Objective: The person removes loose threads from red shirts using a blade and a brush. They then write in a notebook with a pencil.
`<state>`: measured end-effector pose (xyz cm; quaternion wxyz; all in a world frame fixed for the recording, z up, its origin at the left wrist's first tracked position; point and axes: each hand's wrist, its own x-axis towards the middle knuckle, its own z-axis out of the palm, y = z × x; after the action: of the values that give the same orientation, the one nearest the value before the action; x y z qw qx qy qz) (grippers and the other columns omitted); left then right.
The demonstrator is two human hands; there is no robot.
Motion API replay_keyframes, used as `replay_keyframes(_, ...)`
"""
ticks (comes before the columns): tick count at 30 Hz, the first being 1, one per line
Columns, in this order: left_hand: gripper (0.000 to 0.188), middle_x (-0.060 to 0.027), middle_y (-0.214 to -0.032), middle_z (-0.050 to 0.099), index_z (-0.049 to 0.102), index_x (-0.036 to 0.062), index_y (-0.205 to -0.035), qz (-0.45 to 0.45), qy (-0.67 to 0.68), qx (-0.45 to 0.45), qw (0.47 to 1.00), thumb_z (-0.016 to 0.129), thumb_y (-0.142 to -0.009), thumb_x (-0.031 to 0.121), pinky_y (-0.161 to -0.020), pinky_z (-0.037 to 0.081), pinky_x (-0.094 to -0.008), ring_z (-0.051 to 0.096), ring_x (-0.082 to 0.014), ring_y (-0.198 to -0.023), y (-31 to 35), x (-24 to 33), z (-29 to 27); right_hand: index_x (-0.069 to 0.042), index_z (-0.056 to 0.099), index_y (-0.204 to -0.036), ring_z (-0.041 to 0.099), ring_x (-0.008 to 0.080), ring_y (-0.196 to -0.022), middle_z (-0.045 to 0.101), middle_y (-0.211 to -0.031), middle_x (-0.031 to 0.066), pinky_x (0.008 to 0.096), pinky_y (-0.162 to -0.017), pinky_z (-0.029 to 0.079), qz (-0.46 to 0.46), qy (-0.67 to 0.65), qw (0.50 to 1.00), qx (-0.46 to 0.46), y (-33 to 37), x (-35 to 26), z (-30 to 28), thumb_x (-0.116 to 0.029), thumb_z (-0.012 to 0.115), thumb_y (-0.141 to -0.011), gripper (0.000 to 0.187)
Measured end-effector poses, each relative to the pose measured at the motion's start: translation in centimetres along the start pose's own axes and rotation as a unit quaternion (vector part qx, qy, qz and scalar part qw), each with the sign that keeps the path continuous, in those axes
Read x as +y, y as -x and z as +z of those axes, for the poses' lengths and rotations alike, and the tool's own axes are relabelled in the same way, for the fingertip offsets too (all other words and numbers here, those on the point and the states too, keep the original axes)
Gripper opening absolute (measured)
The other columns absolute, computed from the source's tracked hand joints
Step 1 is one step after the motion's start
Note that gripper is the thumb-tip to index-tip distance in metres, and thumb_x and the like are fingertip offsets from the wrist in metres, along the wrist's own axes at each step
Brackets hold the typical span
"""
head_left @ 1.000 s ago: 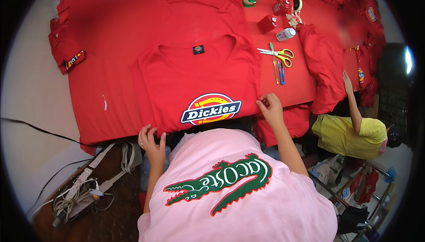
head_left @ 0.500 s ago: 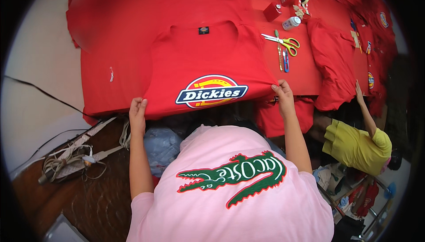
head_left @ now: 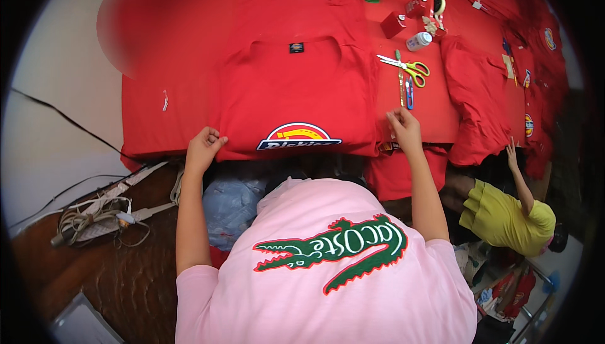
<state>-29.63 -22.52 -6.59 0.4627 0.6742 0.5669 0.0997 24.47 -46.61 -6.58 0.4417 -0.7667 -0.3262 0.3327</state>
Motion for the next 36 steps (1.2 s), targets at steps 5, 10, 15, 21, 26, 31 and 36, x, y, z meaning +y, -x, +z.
replay_keyframes(5, 0.044, -0.0082, -0.107, 0.070, 0.064, -0.0060, -0.127, 0.005, 0.198, 0.072, 0.978, 0.081, -0.094, 0.019, -0.088, 0.053, -0.0277, 0.066, -0.0140, -0.097, -7.6, 4.1, 2.0, 0.001, 0.072, -0.109, 0.063, 0.0084, -0.074, 0.071, -0.090, 0.0023, 0.0234, -0.069, 0.050, -0.092, -0.093, 0.985, 0.114, -8.2, -3.2, 4.7, -0.018, 0.078, -0.096, 0.023)
replay_keyframes(10, 0.058, -0.0167, -0.122, 0.069, 0.059, -0.0076, -0.139, -0.023, 0.325, 0.078, 0.942, 0.083, -0.092, 0.019, -0.102, 0.051, -0.0304, 0.067, -0.0211, -0.114, -12.9, 9.7, 1.9, 0.001, 0.073, -0.116, 0.072, 0.0158, -0.090, 0.077, -0.106, 0.0085, 0.0300, -0.083, 0.057, 0.113, -0.157, 0.981, 0.033, -12.6, -8.2, 7.4, -0.021, 0.084, -0.090, 0.036)
replay_keyframes(15, 0.053, -0.0127, -0.133, 0.071, 0.062, -0.0049, -0.139, -0.172, 0.479, -0.161, 0.846, 0.070, -0.102, 0.033, -0.109, 0.052, -0.0348, 0.067, -0.0191, -0.122, -13.8, 13.0, 0.4, -0.001, 0.071, -0.123, 0.075, 0.0246, -0.103, 0.077, -0.117, 0.0134, 0.0394, -0.094, 0.061, 0.326, -0.361, 0.858, -0.166, -13.3, -11.7, 7.1, -0.021, 0.082, -0.092, 0.039)
replay_keyframes(21, 0.052, -0.0112, -0.136, 0.071, 0.065, -0.0027, -0.138, -0.087, 0.546, -0.263, 0.791, 0.057, -0.109, 0.040, -0.112, 0.050, -0.0381, 0.066, -0.0205, -0.125, -14.0, 14.4, -1.6, -0.001, 0.070, -0.127, 0.072, 0.0246, -0.116, 0.075, -0.125, 0.0131, 0.0396, -0.104, 0.057, 0.333, -0.489, 0.789, -0.166, -10.5, -12.2, 7.5, -0.023, 0.076, -0.098, 0.037)
replay_keyframes(26, 0.061, -0.0202, -0.146, 0.062, 0.052, -0.0066, -0.148, 0.012, 0.599, -0.286, 0.748, 0.047, -0.112, 0.043, -0.118, 0.046, -0.0432, 0.058, -0.0305, -0.138, -17.7, 13.7, -4.3, 0.001, 0.072, -0.123, 0.071, 0.0235, -0.119, 0.075, -0.125, 0.0124, 0.0391, -0.106, 0.055, 0.180, -0.483, 0.846, -0.138, -11.8, -15.4, 6.3, -0.016, 0.072, -0.099, 0.029)
replay_keyframes(31, 0.069, -0.0221, -0.152, 0.057, 0.044, -0.0078, -0.154, 0.008, 0.624, -0.258, 0.738, 0.045, -0.112, 0.047, -0.119, 0.045, -0.0447, 0.054, -0.0331, -0.142, -18.9, 13.4, -3.0, 0.001, 0.073, -0.117, 0.071, 0.0235, -0.116, 0.076, -0.121, 0.0119, 0.0392, -0.108, 0.053, 0.146, -0.478, 0.859, -0.113, -14.1, -16.6, 5.1, -0.008, 0.071, -0.096, 0.023)
replay_keyframes(36, 0.070, -0.0227, -0.155, 0.053, 0.042, -0.0086, -0.154, 0.007, 0.652, -0.271, 0.708, 0.047, -0.111, 0.046, -0.120, 0.044, -0.0468, 0.051, -0.0345, -0.145, -18.9, 12.9, -2.9, 0.001, 0.073, -0.116, 0.071, 0.0230, -0.116, 0.076, -0.120, 0.0119, 0.0394, -0.108, 0.053, 0.116, -0.482, 0.858, -0.132, -13.7, -16.1, 5.1, -0.002, 0.072, -0.092, 0.023)
